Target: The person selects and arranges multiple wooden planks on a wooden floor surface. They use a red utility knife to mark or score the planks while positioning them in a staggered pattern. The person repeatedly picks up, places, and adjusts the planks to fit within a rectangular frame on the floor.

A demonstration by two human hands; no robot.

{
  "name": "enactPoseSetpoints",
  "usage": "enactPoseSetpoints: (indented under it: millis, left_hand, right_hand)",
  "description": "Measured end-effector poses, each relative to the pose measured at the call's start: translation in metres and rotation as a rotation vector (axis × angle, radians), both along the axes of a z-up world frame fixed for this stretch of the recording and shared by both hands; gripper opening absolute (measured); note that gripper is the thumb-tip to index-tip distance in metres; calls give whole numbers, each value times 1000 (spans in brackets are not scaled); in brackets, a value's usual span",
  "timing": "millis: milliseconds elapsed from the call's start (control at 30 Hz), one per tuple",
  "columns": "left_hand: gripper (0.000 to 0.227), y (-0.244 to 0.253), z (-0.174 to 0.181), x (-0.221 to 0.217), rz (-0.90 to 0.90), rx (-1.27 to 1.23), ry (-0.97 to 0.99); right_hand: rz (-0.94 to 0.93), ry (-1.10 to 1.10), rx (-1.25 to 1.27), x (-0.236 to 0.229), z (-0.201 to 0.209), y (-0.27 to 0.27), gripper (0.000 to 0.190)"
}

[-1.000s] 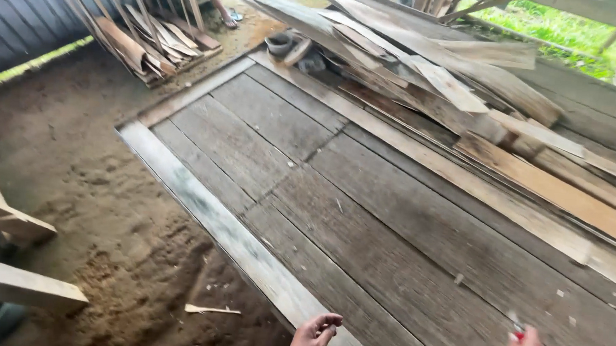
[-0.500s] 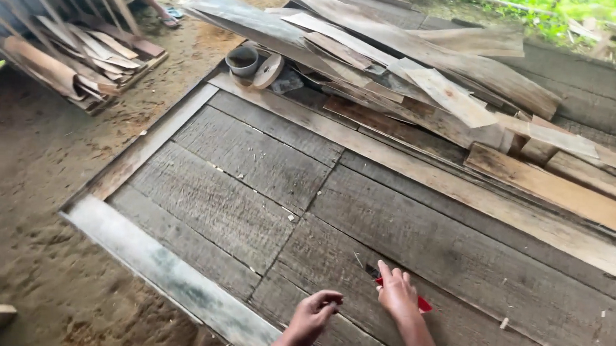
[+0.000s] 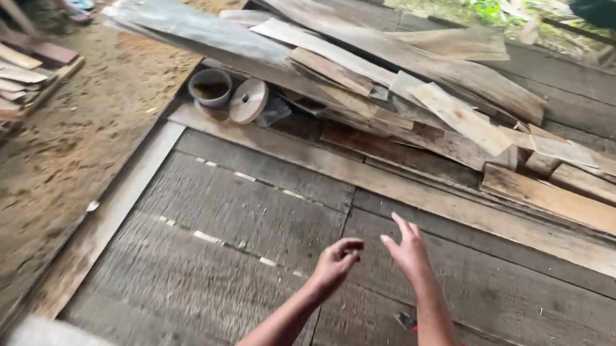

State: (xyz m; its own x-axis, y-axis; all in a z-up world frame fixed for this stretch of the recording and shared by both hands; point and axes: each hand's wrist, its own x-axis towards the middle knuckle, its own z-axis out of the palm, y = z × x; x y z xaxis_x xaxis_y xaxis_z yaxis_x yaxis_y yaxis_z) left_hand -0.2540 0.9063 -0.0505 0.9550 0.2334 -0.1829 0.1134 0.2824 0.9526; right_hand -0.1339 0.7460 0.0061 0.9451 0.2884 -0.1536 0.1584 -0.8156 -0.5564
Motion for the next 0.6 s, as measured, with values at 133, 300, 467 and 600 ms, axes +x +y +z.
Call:
enactPoseSetpoints:
  millis: [133,300,467,600]
  left_hand:
    - [46,49,6,87,125,-81,-111]
    - [78,114,30,191,87,-260,-60]
    - [89,158,7,284,171,-525,-57]
    - [95,170,41,302,316,-671,-34]
  right_hand:
    - [-48,-104,62,86,7,66,80]
    - [-13,-346,-44,160,41,133,104]
    - [110,-536,-230,228,31,160,123]
    - [162,-586,-279,252,25,162,126]
